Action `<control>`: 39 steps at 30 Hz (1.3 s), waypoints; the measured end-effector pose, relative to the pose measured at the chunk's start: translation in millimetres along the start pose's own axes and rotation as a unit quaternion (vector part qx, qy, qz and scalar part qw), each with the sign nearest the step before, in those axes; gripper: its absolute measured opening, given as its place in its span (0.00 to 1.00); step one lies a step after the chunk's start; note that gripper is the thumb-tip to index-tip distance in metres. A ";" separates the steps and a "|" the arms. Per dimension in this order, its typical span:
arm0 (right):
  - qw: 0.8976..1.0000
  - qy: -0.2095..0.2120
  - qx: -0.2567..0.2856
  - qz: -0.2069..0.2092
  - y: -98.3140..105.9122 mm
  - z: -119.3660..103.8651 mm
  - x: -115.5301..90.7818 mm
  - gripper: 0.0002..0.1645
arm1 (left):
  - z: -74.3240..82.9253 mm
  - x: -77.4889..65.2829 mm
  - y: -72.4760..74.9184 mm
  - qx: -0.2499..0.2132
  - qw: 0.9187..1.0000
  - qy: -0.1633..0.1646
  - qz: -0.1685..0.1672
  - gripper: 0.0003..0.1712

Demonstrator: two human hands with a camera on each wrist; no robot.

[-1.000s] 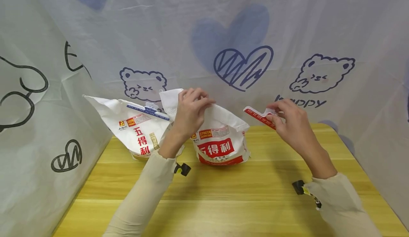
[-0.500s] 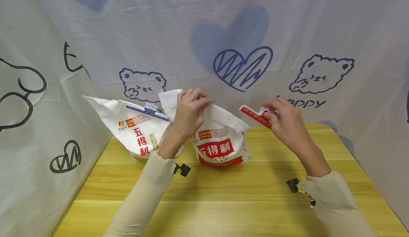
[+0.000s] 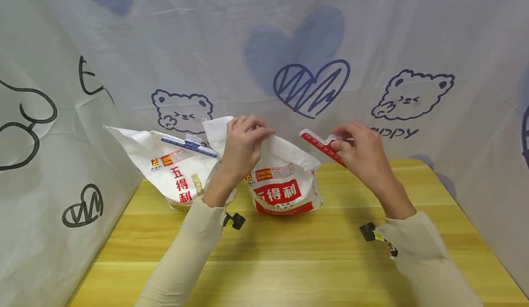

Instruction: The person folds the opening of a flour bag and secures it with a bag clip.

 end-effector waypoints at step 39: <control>0.997 -0.044 0.030 -0.057 -35.4 -21.3 22.9 0.09 | -2.3 0.4 1.5 -0.032 0.997 -0.007 0.067 0.06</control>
Point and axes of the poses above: each hand's wrist, its own x-axis towards the middle knuckle, its own y-axis out of the back of the hand, z = x × y, the point moved 2 cm from there along x, towards the middle knuckle, and after that the axes turned 7 degrees about -y, right-handed, at the moved point
